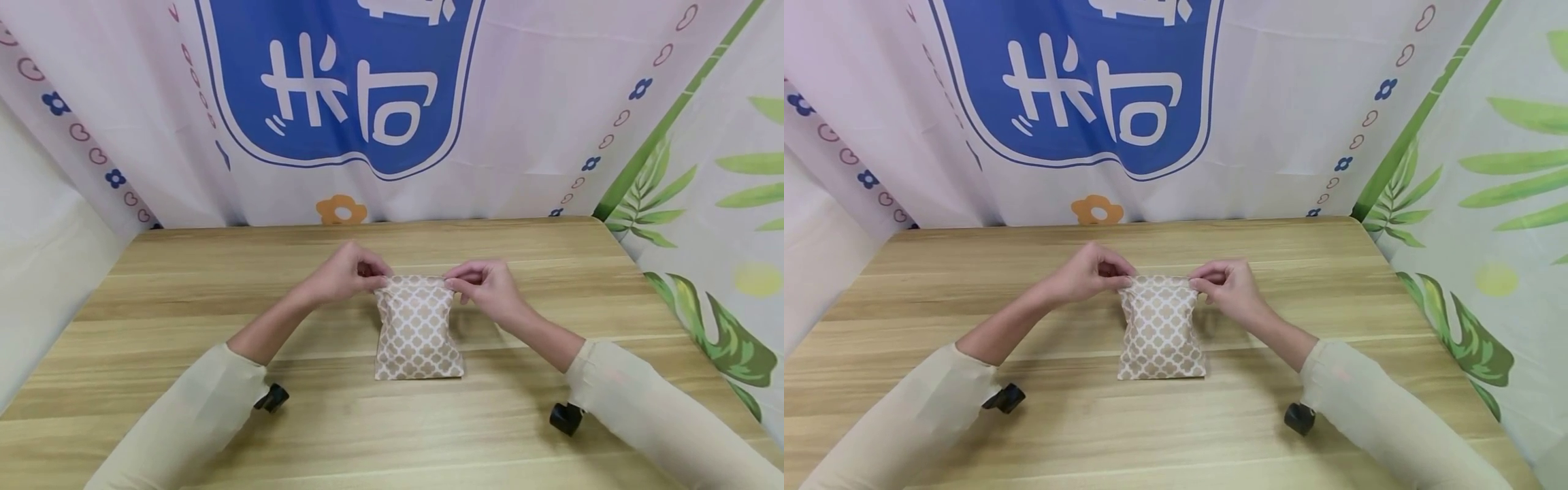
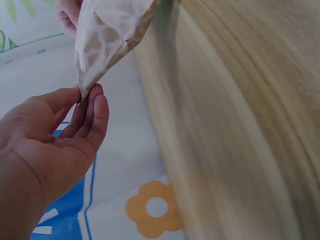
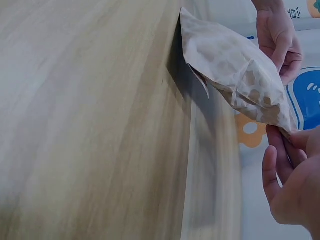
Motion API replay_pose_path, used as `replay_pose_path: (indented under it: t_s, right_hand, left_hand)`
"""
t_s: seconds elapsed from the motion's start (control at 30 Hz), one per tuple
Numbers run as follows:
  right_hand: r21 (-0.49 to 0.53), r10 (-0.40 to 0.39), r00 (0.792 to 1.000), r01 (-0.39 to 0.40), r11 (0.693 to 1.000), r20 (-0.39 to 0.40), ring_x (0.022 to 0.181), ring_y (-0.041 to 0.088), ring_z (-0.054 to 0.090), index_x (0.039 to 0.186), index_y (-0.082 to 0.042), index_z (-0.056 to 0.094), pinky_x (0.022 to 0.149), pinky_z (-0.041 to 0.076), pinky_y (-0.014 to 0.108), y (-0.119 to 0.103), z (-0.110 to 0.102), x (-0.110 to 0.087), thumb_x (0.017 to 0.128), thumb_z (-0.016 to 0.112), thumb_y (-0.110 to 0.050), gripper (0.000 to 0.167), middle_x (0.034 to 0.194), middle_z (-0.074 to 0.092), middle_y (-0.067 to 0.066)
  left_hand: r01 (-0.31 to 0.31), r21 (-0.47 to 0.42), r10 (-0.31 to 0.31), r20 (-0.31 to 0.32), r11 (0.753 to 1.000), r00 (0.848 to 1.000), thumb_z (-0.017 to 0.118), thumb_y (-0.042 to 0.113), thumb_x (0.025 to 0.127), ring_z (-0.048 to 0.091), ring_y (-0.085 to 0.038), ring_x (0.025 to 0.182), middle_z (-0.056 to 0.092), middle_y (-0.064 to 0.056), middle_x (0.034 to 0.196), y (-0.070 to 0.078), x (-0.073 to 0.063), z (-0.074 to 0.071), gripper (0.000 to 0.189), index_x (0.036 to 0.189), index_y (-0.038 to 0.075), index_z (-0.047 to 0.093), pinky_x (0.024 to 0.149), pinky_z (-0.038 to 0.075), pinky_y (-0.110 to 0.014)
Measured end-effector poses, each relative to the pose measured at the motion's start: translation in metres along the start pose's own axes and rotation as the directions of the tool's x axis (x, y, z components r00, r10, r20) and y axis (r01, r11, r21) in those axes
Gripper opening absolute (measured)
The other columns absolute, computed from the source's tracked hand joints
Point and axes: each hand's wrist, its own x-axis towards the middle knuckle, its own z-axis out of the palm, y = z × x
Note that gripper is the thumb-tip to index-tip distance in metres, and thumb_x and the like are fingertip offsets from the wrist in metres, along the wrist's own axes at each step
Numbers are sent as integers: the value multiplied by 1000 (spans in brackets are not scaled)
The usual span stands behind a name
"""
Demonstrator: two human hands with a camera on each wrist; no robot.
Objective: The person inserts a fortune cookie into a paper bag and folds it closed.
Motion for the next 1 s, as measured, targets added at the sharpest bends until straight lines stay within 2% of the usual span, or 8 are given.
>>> replay_pose_path:
  t_s: [0.1,0.3,0.43,0.67,0.8,1.0]
  right_hand:
    - [6,57,998,-57,998,23,65,18,69,102,14,74,59,59,28,3,1,4,92,74,4,14,91,77,19]
    - [62,199,978,-203,977,65,68,12,71,107,17,71,63,60,26,9,2,10,90,75,6,21,84,78,9]
    - [88,249,965,-256,963,82,67,10,69,109,18,69,64,60,25,11,4,14,88,74,10,23,81,77,6]
    - [90,270,956,-281,956,115,68,11,71,114,18,67,67,61,27,8,4,16,88,73,12,27,86,78,9]
    - [89,259,956,-273,958,139,68,12,71,114,18,67,63,60,26,12,5,16,89,73,12,27,90,78,14]
    - [88,238,962,-251,964,134,62,13,68,111,18,69,57,58,25,18,8,18,89,72,13,23,89,78,15]
  left_hand:
    - [54,-56,-54,3,997,999,72,-7,93,70,-24,76,77,-18,96,-6,0,2,10,101,-9,77,73,62,-44]
    - [129,-127,-130,3,983,992,73,-10,90,63,-11,75,76,-15,92,-19,3,5,13,103,-11,76,68,57,-25]
    - [157,-159,-158,9,975,987,73,-11,88,63,-12,76,75,-16,91,-24,5,7,15,103,-12,75,67,56,-22]
    - [181,-190,-180,24,965,983,70,-14,87,62,-12,76,73,-18,91,-27,6,8,18,105,-15,72,66,54,-20]
    - [197,-218,-194,36,956,980,67,-16,87,62,-12,73,72,-16,87,-29,6,8,20,107,-17,71,65,56,-21]
    - [197,-236,-196,29,951,980,66,-16,90,63,-17,67,72,-15,85,-35,6,10,19,108,-16,71,63,59,-27]
